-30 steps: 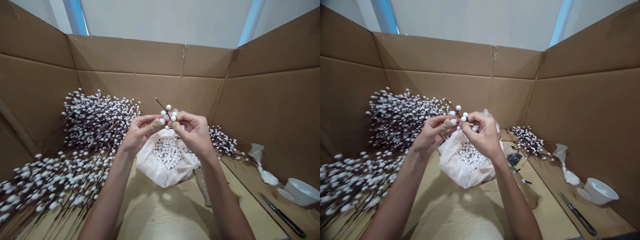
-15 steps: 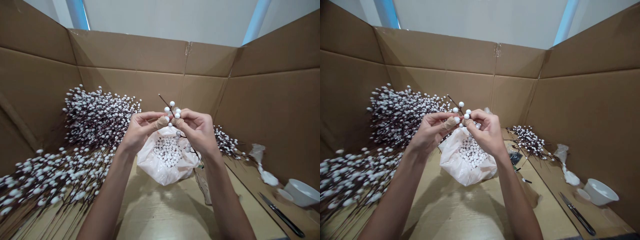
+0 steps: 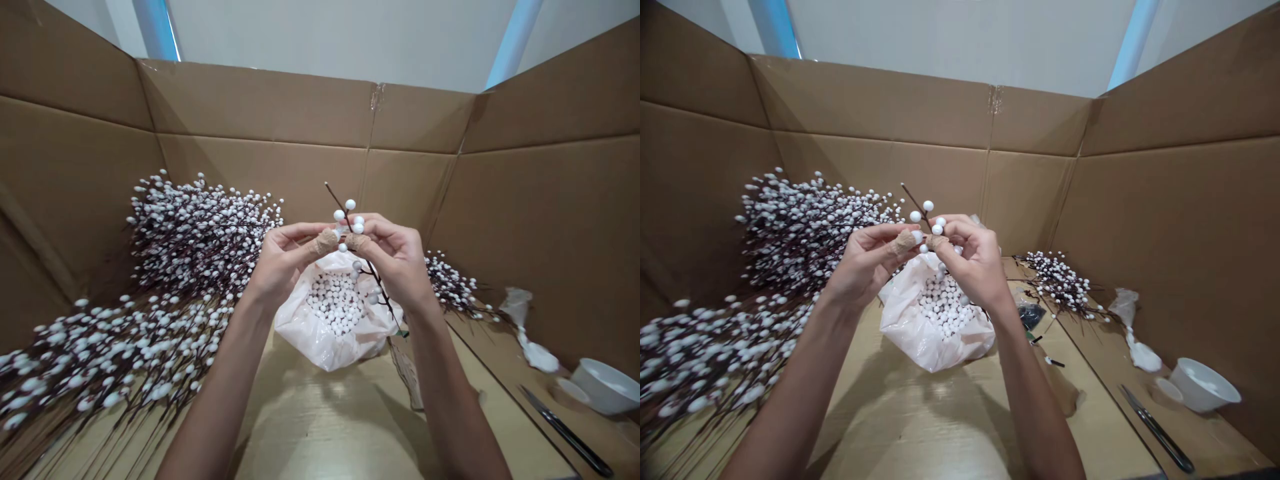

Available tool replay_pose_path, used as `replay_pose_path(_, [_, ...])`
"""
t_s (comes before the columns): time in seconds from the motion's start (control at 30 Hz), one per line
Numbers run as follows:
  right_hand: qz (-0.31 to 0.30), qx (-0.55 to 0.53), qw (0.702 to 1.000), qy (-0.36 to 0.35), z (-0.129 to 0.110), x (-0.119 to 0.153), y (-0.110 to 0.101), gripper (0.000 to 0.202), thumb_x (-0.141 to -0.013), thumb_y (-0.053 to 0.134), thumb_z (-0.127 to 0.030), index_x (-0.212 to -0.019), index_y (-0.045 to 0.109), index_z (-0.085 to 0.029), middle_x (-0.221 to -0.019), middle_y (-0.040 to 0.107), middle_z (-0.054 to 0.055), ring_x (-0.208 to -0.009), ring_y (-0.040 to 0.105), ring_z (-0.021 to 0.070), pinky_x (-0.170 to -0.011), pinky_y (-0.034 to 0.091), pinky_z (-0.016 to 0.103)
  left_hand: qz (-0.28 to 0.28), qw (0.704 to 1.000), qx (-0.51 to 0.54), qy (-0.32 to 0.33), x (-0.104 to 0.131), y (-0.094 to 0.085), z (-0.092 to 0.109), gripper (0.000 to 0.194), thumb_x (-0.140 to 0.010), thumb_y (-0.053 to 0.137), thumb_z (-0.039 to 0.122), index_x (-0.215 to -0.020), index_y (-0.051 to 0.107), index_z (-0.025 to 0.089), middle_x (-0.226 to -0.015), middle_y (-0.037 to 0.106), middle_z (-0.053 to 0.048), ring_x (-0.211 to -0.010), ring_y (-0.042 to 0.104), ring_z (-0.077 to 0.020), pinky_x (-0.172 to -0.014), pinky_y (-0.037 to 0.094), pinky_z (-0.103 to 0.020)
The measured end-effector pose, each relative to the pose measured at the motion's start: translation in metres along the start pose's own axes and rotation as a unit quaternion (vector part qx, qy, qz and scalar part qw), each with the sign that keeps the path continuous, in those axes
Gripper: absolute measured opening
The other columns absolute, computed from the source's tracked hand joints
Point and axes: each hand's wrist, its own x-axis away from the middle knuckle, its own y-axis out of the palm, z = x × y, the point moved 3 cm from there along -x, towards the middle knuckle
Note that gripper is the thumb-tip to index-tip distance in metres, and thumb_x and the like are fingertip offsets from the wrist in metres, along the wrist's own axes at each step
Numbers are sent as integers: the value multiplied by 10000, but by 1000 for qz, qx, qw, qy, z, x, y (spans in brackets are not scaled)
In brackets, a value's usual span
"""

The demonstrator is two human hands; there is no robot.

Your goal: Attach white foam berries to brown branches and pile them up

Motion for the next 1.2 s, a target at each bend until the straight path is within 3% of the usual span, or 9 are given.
replay_pose_path(0.13, [-10, 45, 999, -9, 0, 0, -1, 106, -764, 613, -179, -664, 648, -175, -1001, 625, 69, -958, 577, 183, -822, 468, 352, 2, 1000, 4, -4, 0, 1, 1, 189, -534, 851, 221, -690, 752, 178, -756, 752, -40, -699, 697, -156, -702, 564, -246])
replay_pose_path(0.37, [-48, 30, 998, -11, -2, 1, 2, 109, -785, 588, -176, -779, 695, -188, -880, 606, 42, -854, 565, 155, -744, 463, 315, -15, 1000, -14, 2, 1, 0, 3, 158, -587, 831, 218, -720, 757, 176, -807, 757, -54, -759, 703, -168, -757, 561, -264])
replay_pose_path(0.6, [-50, 42, 998, -18, 0, 0, 1, 129, -776, 586, -188, -671, 658, -177, -810, 574, 29, -792, 535, 145, -673, 441, 296, -5, 999, -34, 0, -1, -1, 0, 184, -578, 838, 236, -729, 757, 170, -829, 756, -71, -781, 705, -192, -796, 555, -309])
replay_pose_path(1.2, [-48, 37, 998, -18, 3, -1, -1, 131, -784, 597, -203, -701, 698, -196, -791, 555, 18, -763, 518, 133, -664, 430, 285, 5, 999, -40, -7, -1, 0, -3, 208, -572, 844, 258, -746, 761, 180, -855, 757, -70, -819, 703, -199, -845, 545, -317])
